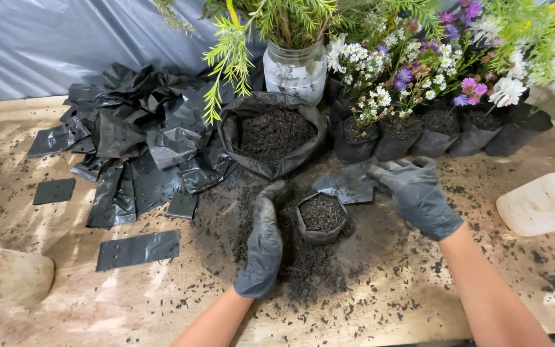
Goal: Preparing nursery bags by filling them with soil, packing it down, and using a stick to create holes for planting.
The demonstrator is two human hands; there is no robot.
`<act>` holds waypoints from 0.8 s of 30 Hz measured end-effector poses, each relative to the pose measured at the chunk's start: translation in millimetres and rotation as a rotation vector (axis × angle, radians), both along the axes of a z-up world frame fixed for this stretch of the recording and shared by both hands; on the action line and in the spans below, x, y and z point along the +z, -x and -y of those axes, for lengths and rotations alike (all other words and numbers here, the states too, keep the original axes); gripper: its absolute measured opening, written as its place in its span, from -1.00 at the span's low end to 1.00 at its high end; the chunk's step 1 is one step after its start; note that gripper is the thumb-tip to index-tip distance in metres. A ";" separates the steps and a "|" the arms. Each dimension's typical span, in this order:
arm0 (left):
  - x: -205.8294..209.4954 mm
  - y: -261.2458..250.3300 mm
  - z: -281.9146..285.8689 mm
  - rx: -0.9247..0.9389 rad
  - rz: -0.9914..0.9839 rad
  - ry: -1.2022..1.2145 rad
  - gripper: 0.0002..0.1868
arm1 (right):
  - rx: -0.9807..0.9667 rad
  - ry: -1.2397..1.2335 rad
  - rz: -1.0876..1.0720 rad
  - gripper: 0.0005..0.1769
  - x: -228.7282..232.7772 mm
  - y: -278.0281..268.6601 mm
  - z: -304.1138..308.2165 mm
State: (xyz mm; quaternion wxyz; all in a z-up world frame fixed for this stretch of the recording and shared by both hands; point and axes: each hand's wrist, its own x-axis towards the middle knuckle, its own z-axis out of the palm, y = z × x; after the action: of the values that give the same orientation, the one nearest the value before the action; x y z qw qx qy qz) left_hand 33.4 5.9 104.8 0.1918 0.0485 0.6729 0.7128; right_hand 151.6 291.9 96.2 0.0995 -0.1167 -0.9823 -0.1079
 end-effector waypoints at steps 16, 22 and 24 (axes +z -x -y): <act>-33.9 14.7 -5.6 -0.044 -0.391 -0.182 -0.41 | 0.178 0.367 -0.063 -0.55 -15.7 38.1 -19.0; -54.0 17.7 -4.5 -0.069 -0.509 -0.254 -0.43 | 0.199 0.181 -0.193 -0.29 51.9 -10.0 -11.6; -52.1 15.0 -4.9 -0.074 -0.539 -0.271 -0.43 | 0.275 0.170 -0.220 -0.03 70.2 -22.2 -2.9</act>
State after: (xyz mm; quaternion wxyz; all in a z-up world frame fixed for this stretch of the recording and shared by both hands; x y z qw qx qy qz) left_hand 18.4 10.9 52.7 0.0241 0.2856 0.5960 0.7501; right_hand 173.9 294.8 166.4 0.2101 -0.0006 -0.9777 0.0033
